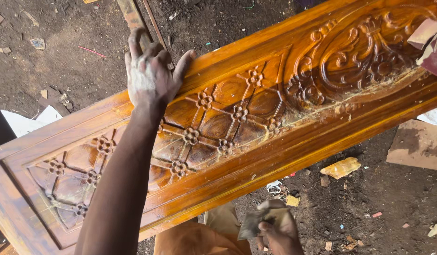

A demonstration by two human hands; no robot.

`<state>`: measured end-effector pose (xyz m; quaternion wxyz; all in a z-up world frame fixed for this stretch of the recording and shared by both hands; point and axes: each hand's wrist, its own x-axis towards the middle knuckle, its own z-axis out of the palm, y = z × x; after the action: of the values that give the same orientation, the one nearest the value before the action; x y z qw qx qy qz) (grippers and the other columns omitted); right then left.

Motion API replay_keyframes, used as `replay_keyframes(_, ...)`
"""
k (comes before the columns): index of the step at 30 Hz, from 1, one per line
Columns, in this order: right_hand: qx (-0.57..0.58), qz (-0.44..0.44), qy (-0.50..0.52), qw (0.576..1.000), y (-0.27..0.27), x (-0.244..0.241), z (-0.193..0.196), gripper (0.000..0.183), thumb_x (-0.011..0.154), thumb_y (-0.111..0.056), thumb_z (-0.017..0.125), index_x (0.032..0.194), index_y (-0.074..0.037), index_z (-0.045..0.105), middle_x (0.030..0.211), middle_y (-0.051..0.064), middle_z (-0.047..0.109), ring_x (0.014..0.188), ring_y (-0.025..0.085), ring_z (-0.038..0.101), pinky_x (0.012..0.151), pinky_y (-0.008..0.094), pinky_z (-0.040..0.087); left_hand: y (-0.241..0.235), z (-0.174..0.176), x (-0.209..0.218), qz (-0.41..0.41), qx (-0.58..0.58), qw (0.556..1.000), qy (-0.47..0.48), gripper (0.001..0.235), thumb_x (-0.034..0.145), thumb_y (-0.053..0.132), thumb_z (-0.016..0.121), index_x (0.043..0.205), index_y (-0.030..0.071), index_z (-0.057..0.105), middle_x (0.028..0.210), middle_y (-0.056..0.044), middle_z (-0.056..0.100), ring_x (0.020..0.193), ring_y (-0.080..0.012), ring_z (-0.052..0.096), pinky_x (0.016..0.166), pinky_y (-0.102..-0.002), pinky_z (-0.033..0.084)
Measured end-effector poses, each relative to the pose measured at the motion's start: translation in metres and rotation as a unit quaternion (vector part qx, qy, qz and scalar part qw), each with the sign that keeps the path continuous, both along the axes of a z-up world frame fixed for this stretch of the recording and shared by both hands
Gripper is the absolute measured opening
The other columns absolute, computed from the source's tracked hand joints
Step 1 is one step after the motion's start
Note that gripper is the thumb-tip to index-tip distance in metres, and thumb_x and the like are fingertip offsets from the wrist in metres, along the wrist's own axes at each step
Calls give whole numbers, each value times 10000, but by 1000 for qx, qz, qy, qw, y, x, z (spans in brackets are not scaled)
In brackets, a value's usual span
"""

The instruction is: The person sands a carved wooden panel using a sanding block. They hold the panel with one hand and rub the sanding block over the surface and into the carved details with the other hand.

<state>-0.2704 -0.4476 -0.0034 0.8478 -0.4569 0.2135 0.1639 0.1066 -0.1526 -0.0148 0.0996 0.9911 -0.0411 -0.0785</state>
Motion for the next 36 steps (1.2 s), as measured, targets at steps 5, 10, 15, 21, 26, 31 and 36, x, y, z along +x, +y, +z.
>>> replay_keyframes(5,-66,-134,26,988,-26,77,33,448,798,-65,771,1195,-80,562,983,122,684,737,202,681,423,277,532,1,1,-2,-11,1,999,-45,780,1078,710,470,963,16,808,1317,-133,698,1482,-352,258,1175,-553,308)
replay_keyframes(10,-173,-216,-27,961,-28,136,31,350,922,-11,719,1227,1,547,1025,107,660,794,170,655,496,293,508,-1,1,0,-13,-7,998,-63,734,1109,649,491,921,12,805,1328,-152,697,1471,-359,306,1170,-545,314)
replay_keyframes(15,-248,-276,3,929,-20,147,22,306,930,22,701,1207,-16,576,969,110,673,700,155,645,422,282,476,2,-4,-3,-11,-12,997,-71,672,1123,576,506,912,11,802,1272,-148,713,1467,-366,324,1147,-556,317)
replay_keyframes(21,-415,-199,-113,881,-3,121,12,119,1015,-32,672,1125,-6,710,1229,171,761,883,198,772,635,297,645,2,-6,-2,-13,-8,998,-64,667,1144,561,494,916,16,804,1269,-145,717,1483,-369,316,1174,-565,335)
replay_keyframes(26,-712,-11,-280,643,44,94,-7,271,997,-91,641,1266,-111,673,1267,73,741,1183,259,735,980,376,568,3,-10,1,-34,17,996,-80,695,1144,586,462,902,34,807,1311,-114,720,1466,-370,320,1129,-564,338)
replay_keyframes(31,-768,38,-188,611,81,90,-2,452,931,-39,615,1379,-84,567,1385,113,653,1285,261,627,1002,388,444,7,-17,2,-33,18,997,-61,697,1158,570,436,893,37,799,1281,-90,740,1471,-371,335,1141,-556,352)
replay_keyframes(36,-754,72,-133,639,94,107,18,681,875,49,672,1513,-12,439,1531,172,556,1219,233,594,956,389,460,7,-17,-1,-55,29,994,-86,717,1201,551,432,870,22,786,1269,-76,749,1477,-393,353,1143,-559,375)
